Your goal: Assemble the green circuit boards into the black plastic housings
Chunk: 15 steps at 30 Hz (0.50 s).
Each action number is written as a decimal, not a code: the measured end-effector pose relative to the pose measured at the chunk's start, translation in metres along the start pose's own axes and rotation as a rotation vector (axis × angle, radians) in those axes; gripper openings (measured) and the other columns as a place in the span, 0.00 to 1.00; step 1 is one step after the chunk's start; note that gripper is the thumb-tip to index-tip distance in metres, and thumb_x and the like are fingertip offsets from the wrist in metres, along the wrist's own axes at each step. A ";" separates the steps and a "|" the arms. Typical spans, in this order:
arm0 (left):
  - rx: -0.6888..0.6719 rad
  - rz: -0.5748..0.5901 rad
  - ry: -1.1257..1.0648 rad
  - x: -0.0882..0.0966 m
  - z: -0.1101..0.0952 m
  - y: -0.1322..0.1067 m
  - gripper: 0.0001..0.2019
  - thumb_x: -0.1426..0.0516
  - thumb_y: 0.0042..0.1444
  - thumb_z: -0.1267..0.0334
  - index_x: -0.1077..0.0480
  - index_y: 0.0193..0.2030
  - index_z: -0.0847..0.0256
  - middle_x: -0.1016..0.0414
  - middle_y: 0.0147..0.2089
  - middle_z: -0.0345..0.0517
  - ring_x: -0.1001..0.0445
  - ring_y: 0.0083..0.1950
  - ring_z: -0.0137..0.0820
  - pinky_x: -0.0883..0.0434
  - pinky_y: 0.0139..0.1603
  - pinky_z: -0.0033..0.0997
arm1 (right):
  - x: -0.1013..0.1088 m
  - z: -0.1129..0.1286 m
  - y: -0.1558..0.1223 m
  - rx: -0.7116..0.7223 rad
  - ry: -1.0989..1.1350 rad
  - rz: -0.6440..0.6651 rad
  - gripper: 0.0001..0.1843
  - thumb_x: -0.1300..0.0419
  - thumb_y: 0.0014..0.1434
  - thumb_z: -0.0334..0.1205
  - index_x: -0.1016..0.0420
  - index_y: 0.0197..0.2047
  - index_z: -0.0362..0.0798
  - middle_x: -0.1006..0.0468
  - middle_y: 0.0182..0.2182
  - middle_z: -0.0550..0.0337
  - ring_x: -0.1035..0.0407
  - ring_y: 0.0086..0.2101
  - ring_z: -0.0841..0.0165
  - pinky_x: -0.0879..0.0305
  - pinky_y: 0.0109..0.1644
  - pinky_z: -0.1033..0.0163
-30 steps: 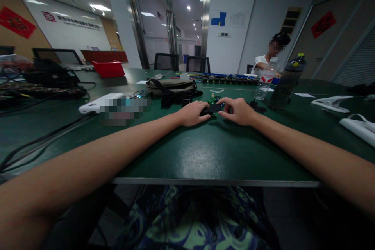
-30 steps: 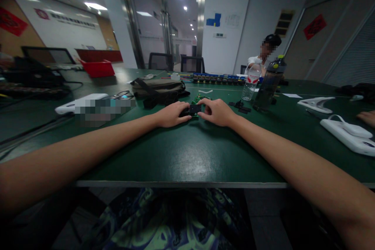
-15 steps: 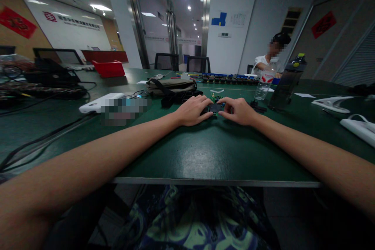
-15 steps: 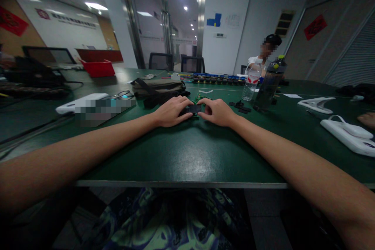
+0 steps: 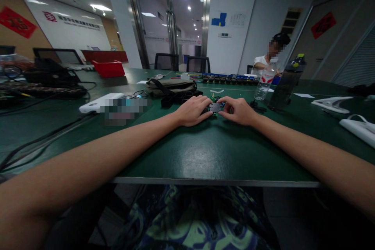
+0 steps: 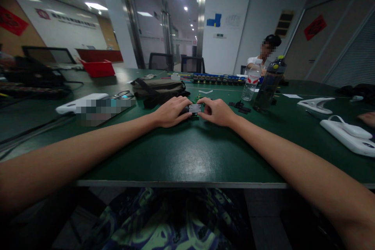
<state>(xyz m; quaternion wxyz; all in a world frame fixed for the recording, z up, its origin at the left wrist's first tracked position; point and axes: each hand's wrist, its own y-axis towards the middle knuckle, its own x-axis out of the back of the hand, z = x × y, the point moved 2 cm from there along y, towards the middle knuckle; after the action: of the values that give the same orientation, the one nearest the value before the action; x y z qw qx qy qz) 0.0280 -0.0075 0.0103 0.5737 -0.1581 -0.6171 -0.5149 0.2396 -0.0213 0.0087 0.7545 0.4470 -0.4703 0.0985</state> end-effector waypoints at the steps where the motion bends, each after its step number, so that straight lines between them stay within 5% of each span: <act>1: 0.000 0.000 -0.002 0.000 0.000 0.000 0.17 0.52 0.67 0.52 0.34 0.50 0.63 0.26 0.46 0.53 0.30 0.47 0.41 0.36 0.47 0.39 | 0.000 0.000 0.000 -0.001 0.001 0.000 0.16 0.38 0.58 0.42 0.28 0.49 0.47 0.23 0.24 0.65 0.31 0.22 0.70 0.38 0.32 0.67; 15: -0.017 0.005 0.023 0.002 -0.001 0.000 0.18 0.53 0.68 0.51 0.34 0.49 0.64 0.26 0.47 0.56 0.30 0.48 0.42 0.36 0.49 0.40 | 0.002 0.003 0.000 -0.033 0.067 0.000 0.16 0.42 0.59 0.41 0.28 0.49 0.45 0.23 0.25 0.63 0.33 0.23 0.70 0.39 0.33 0.66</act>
<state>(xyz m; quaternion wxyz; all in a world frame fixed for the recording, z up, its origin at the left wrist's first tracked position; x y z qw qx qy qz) 0.0281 -0.0089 0.0116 0.5807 -0.1584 -0.6057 -0.5204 0.2386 -0.0243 0.0105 0.7771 0.4307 -0.4465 0.1058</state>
